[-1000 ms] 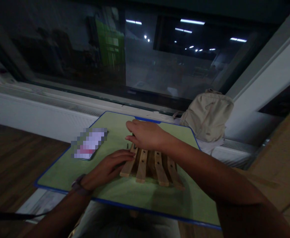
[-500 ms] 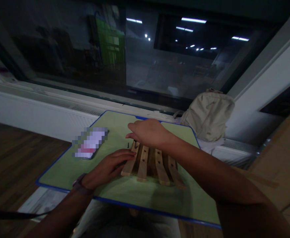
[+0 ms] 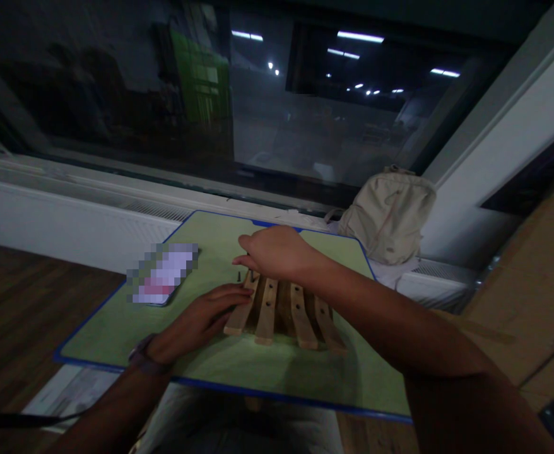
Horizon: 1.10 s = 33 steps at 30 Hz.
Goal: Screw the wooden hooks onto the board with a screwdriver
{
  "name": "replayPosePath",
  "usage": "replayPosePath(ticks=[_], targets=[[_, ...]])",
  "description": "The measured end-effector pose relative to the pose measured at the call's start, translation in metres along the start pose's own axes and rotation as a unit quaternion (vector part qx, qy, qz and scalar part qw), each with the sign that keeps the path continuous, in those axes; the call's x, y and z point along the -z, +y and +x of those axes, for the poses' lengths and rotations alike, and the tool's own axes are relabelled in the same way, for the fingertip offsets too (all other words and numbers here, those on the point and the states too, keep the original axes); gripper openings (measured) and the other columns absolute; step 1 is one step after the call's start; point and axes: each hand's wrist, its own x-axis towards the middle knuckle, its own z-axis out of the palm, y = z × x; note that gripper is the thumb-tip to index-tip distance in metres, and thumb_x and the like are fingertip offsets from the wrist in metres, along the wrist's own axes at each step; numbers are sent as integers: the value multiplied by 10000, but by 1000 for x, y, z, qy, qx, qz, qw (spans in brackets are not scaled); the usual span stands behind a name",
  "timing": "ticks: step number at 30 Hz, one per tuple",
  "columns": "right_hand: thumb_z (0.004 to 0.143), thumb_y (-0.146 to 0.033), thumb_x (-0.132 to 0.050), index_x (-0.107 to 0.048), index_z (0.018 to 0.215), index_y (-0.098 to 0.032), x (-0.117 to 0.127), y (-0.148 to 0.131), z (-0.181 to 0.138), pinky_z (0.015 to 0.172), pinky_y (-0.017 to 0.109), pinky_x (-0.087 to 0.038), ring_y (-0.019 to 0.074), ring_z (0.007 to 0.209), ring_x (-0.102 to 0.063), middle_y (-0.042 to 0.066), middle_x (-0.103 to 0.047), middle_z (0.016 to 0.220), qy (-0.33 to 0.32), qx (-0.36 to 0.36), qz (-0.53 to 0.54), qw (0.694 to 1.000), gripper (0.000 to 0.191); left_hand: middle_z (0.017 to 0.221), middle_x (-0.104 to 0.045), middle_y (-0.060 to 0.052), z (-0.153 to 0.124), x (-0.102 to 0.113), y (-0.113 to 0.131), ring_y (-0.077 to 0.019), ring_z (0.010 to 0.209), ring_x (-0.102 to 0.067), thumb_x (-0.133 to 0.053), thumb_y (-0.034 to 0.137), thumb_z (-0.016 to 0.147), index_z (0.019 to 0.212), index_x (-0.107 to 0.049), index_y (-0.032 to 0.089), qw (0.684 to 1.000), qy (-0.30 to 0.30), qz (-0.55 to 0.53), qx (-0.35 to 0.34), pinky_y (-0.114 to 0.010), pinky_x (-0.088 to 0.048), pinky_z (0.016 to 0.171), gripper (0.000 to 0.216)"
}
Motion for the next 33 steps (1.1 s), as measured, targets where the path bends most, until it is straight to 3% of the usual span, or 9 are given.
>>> replayPosePath(ticks=[4, 7, 10, 14, 19, 23, 27, 30, 33], targets=[[968, -163, -618, -567, 1280, -130, -4, 5, -2, 831, 321, -473, 244, 1098, -657, 163, -643, 1305, 31, 80, 119, 989, 318, 1365, -664, -62, -1, -3, -4, -203, 1318, -587, -503, 167, 1000, 1314, -588, 247, 1000, 7, 4, -9, -451, -507, 1113, 335], [935, -30, -585, -608, 1180, -159, -4, 9, -1, 855, 298, -463, 198, 1052, -649, 107, -685, 1206, 24, 138, 161, 977, 277, 1364, -664, -62, -2, -4, -6, -203, 1319, -586, -491, 168, 1005, 1324, -582, 251, 1000, 13, 9, -14, -453, -506, 1114, 342], [974, -166, -627, -655, 1022, -159, 0, 6, 0, 726, 291, -419, 216, 927, -661, 97, -730, 1048, 15, 104, 90, 990, 56, 1358, -667, -61, -2, -4, -4, -202, 1320, -583, -499, 179, 1007, 1319, -584, 245, 1000, 7, 12, -13, -449, -501, 1121, 330], [1038, -372, -553, -668, 1003, -165, 2, 0, 1, 609, 303, -327, 256, 850, -671, 110, -733, 941, 8, 22, -20, 1000, 240, 1363, -663, -60, -1, -1, -1, -197, 1321, -581, -499, 171, 1007, 1311, -587, 238, 1000, 2, 15, -12, -443, -500, 1124, 323], [979, -163, -588, -597, 1177, -158, -6, 3, 1, 714, 299, -423, 225, 959, -641, 136, -628, 1207, 5, 75, 91, 993, 198, 1356, -665, -77, -1, -1, -3, -200, 1314, -590, -487, 174, 1010, 1315, -584, 225, 1000, 9, 19, -21, -435, -507, 1116, 325], [887, 29, -565, -591, 1129, -156, -6, 7, 2, 822, 287, -441, 194, 1002, -621, 103, -652, 1158, 7, 130, 175, 976, 306, 1351, -670, -69, -2, -2, -3, -202, 1319, -586, -485, 175, 1009, 1312, -586, 231, 999, 10, 22, -23, -436, -506, 1120, 324], [938, -191, -665, -635, 1066, -163, 3, 3, 1, 681, 283, -379, 220, 899, -650, 98, -732, 1031, 1, 71, 98, 993, 135, 1357, -666, -63, -2, -2, -2, -195, 1320, -585, -491, 167, 1006, 1324, -578, 237, 1000, 5, 24, -19, -424, -505, 1123, 337], [984, -402, -618, -682, 980, -173, 5, -2, 1, 600, 299, -302, 259, 834, -676, 113, -760, 915, 2, 21, -7, 1000, 238, 1362, -662, -58, -2, -1, -1, -195, 1325, -583, -482, 175, 1012, 1322, -572, 250, 1000, 1, 24, -14, -438, -504, 1124, 331], [1036, -448, -506, -696, 928, -171, 1, -3, 1, 598, 310, -310, 276, 827, -688, 129, -760, 893, 9, -2, -42, 999, 353, 1371, -656, -60, -1, -2, -2, -200, 1327, -584, -472, 178, 1014, 1316, -571, 257, 1000, 1, 26, -13, -450, -509, 1117, 328]])
